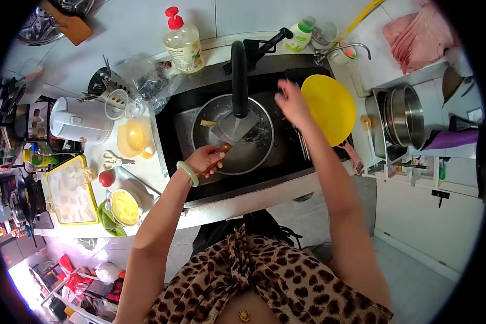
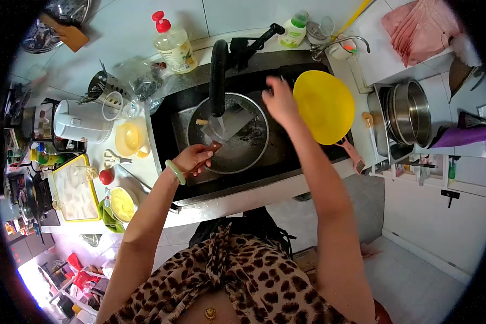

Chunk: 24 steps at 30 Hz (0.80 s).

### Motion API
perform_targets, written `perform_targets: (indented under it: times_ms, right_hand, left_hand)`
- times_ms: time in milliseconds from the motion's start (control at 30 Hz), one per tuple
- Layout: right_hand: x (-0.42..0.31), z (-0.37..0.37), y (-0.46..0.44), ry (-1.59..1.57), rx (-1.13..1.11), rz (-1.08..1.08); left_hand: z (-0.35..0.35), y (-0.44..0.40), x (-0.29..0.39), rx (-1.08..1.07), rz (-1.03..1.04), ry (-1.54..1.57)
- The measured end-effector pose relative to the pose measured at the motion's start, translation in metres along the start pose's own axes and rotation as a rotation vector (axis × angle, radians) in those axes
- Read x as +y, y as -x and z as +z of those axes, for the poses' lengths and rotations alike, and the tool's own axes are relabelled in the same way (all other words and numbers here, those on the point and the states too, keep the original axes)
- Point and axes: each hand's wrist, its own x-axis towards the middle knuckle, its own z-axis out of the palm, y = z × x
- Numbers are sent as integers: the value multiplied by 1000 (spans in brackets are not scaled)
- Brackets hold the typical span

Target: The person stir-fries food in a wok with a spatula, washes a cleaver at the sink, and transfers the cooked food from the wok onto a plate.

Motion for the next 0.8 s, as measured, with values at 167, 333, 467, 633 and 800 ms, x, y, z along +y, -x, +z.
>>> perform_targets:
  times_ms: [167,333,467,633,800]
  right_hand:
    - [-54,-23,-69,317,255,-433]
    - [-37,4,-73,581,105,-347]
    - [-31,-1,-89,549,-6,-425]
    - [-11,-23,-85,641,-92,-318]
    - [17,-11,-32,405,-205,-282]
  left_hand:
    - [8,-1,2,-56,-21,72]
    - [20,7,-18,-103,-86,385]
    - [37,0,-46,-52,-143,404]
    - [69,10,-49,-95,-113,440]
    - [73,30,-56,-95,-39,367]
